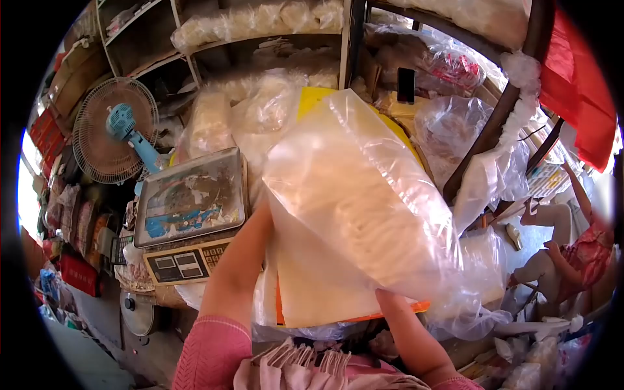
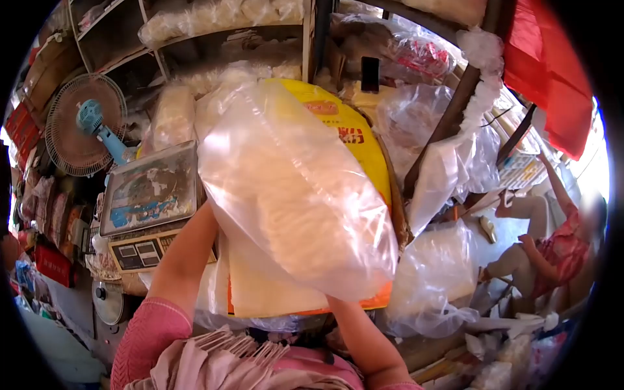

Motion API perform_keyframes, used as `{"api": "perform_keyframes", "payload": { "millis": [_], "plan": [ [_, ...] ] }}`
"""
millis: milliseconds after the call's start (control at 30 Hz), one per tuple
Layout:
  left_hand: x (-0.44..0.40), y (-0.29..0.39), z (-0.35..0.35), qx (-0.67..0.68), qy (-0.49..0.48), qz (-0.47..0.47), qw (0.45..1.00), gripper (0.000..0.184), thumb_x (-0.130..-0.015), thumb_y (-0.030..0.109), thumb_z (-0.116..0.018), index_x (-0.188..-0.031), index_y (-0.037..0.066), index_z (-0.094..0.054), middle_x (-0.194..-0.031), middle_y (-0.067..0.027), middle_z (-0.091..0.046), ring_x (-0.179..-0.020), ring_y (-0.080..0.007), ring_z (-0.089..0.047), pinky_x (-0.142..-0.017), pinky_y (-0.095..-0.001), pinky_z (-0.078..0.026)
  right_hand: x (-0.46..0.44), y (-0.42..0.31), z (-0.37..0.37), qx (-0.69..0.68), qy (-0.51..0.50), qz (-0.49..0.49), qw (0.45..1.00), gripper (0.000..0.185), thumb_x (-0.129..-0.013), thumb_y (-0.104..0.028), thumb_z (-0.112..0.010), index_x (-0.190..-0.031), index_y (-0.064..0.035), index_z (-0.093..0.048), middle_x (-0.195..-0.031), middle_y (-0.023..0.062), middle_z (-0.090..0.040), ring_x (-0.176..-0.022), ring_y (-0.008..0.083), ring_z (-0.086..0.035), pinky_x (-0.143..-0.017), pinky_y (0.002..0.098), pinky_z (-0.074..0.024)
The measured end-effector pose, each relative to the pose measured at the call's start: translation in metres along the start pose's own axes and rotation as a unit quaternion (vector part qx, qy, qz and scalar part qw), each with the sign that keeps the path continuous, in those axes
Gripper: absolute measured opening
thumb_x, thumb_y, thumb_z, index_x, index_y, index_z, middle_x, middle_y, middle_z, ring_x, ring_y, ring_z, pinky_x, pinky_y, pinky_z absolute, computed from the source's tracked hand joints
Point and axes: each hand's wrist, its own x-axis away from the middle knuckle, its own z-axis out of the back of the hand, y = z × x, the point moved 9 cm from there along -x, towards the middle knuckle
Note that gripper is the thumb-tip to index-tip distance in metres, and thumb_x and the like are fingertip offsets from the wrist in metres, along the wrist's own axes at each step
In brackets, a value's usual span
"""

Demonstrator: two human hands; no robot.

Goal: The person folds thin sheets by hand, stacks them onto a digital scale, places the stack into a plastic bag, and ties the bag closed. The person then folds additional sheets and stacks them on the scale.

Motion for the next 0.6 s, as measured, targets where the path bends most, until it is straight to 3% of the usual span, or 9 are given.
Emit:
{"api": "perform_keyframes", "payload": {
  "millis": [233,433,533,600],
  "plan": [
    [0.031,-0.016,-0.016,-0.038,0.033,-0.033,0.998,0.019,-0.084,0.012,-0.053,-0.096,0.000,-0.062,-0.080,-0.0084,-0.063,-0.063,-0.0166,-0.055,-0.058,-0.0291,-0.046,-0.006,-0.024,-0.017,-0.017,-0.044,-0.022,0.999,0.017,-0.093,-0.011,-0.050,-0.109,-0.0052,-0.052,-0.103,0.0048,-0.056,-0.093,0.0161,-0.056,-0.081,0.0304,-0.0469],
    [0.046,-0.019,-0.020,-0.028,0.039,-0.040,0.998,0.018,-0.085,0.013,-0.053,-0.096,0.001,-0.062,-0.081,-0.0082,-0.063,-0.063,-0.0163,-0.055,-0.058,-0.0291,-0.046,-0.097,-0.076,-0.050,-0.068,-0.102,0.040,0.992,0.011,-0.094,-0.010,-0.050,-0.102,-0.0049,-0.055,-0.093,0.0033,-0.057,-0.086,0.0131,-0.055,-0.074,0.0277,-0.0468],
    [0.049,-0.015,-0.021,-0.020,0.038,-0.044,0.998,0.018,-0.085,0.013,-0.053,-0.096,0.001,-0.062,-0.081,-0.0081,-0.063,-0.063,-0.0161,-0.055,-0.058,-0.0291,-0.046,-0.130,-0.095,-0.044,0.029,-0.103,0.111,0.988,0.009,-0.094,-0.010,-0.050,-0.098,-0.0047,-0.056,-0.089,0.0025,-0.057,-0.083,0.0116,-0.054,-0.071,0.0263,-0.0467],
    [0.048,-0.015,-0.027,-0.012,0.035,-0.043,0.998,0.018,-0.085,0.013,-0.053,-0.095,0.001,-0.062,-0.081,-0.0080,-0.063,-0.063,-0.0159,-0.055,-0.058,-0.0290,-0.046,-0.135,-0.105,-0.034,0.248,-0.054,0.176,0.951,0.009,-0.094,-0.010,-0.050,-0.093,-0.0045,-0.058,-0.082,0.0007,-0.057,-0.078,0.0086,-0.052,-0.066,0.0245,-0.0443]
  ]
}}
